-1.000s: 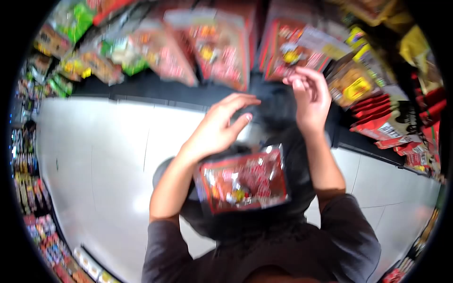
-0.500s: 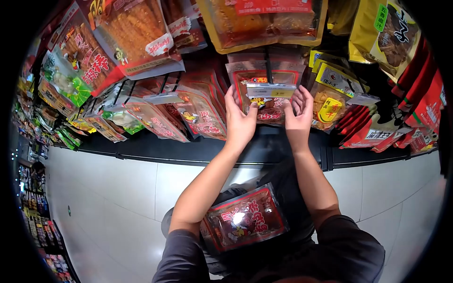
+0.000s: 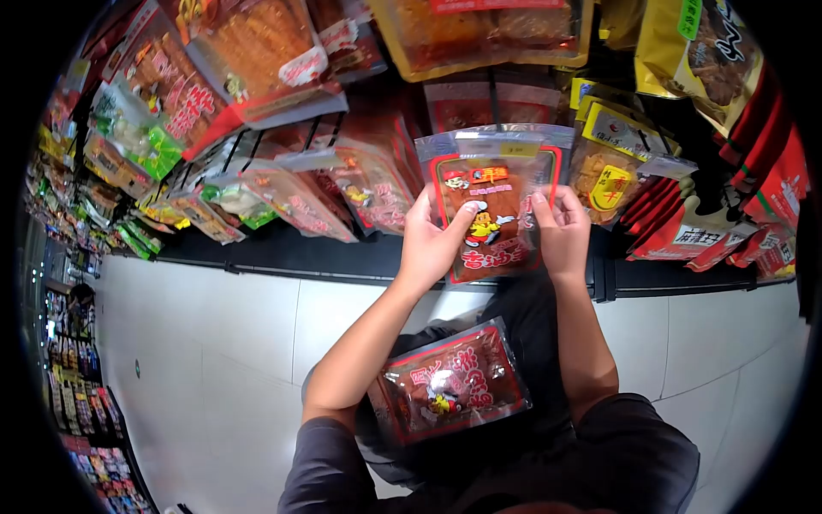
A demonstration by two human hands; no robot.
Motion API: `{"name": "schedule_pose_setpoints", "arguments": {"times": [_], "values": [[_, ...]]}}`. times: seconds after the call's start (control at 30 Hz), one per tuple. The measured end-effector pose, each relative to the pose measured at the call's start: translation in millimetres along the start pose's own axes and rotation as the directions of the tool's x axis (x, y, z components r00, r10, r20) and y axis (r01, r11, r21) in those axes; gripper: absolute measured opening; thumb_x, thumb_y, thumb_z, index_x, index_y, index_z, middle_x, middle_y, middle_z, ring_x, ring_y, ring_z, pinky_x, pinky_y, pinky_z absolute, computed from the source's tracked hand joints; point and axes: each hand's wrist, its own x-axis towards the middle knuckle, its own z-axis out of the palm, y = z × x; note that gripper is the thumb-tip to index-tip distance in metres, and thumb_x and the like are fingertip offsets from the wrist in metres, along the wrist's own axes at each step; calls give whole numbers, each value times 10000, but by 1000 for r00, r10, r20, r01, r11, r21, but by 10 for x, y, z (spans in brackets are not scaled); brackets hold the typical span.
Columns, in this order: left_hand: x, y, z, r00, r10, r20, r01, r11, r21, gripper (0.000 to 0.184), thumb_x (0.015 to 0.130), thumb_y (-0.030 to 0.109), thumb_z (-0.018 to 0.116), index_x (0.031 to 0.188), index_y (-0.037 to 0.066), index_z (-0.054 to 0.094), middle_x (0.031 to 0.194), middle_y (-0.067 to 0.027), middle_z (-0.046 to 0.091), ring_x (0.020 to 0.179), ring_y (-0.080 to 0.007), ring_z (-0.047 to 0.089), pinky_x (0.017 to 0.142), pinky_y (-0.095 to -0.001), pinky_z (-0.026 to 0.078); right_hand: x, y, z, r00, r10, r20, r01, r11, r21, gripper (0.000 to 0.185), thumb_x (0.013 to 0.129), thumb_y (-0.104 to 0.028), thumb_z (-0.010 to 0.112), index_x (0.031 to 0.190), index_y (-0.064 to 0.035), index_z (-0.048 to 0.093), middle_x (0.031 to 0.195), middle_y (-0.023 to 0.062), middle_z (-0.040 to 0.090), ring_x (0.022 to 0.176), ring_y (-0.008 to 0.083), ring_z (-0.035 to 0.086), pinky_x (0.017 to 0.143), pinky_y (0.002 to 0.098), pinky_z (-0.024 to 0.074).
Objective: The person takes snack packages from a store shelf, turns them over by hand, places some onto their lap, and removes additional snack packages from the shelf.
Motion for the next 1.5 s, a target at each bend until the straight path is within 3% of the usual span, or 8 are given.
{"name": "schedule_pose_setpoints", "arguments": {"times": [0.37,0.43,0.5,0.77,0.83,1.03,1.27,1.5], "values": [[-753,219,-552,988,121,98,-141,962,235,301,833,57,695,1107,-12,590,1010,-83,660,930,-138,609,834,-289,473,-569,-170,25,959,-67,274,40,994,102,164,913,-74,614,1055,1,582,966,32,630,885,70,560,787,217,441],[-878,329,-578,994,108,-2,-108,994,-29,284,896,54,636,1160,-4,548,1043,-58,643,978,-98,581,849,-265,468,-518,-141,-33,926,-39,376,36,999,15,257,880,-81,651,1107,17,581,1001,48,637,916,87,569,831,242,449],[-941,348,-680,982,151,-117,-159,985,-67,319,908,73,627,1196,-4,515,1070,-67,637,982,-113,587,857,-268,467,-408,-261,45,687,94,720,40,985,-166,348,824,-77,700,1131,28,575,1035,59,639,943,104,572,870,271,451],[-985,444,-1121,989,49,-138,-52,998,-23,316,883,57,649,1167,-24,537,1085,-84,649,982,-122,612,860,-282,501,-202,-296,501,293,290,911,197,914,-355,367,775,-84,750,1092,5,585,934,53,653,877,75,582,760,257,478],[-965,403,-1158,986,-1,-169,-21,992,-128,287,871,47,662,1128,-28,558,1045,-71,659,947,-113,618,831,-268,508,-320,-302,624,371,475,798,-230,879,-417,302,815,-45,702,1080,-2,564,785,-21,596,708,64,579,632,239,481],[-1014,350,-1341,977,-129,-169,104,983,-149,285,871,64,675,1122,-9,563,1022,-65,664,919,-94,614,810,-262,509,-336,56,783,315,485,816,-415,843,-341,379,814,7,679,1170,13,549,950,64,673,768,122,639,630,278,529],[-1010,207,-1444,980,-126,-152,109,987,-117,312,883,44,644,1172,-14,542,1044,-81,665,921,-106,624,803,-269,518,-495,212,758,527,549,648,-275,832,-482,488,777,-40,756,1208,17,536,1002,68,665,899,123,629,750,285,527],[-1033,210,-1427,976,-124,-181,116,992,-53,319,881,73,652,1170,-12,549,1016,-70,673,911,-97,625,786,-254,513,-483,370,710,361,497,789,-441,837,-325,453,811,-114,742,1203,-1,546,1012,41,648,935,113,604,803,285,504]]}}
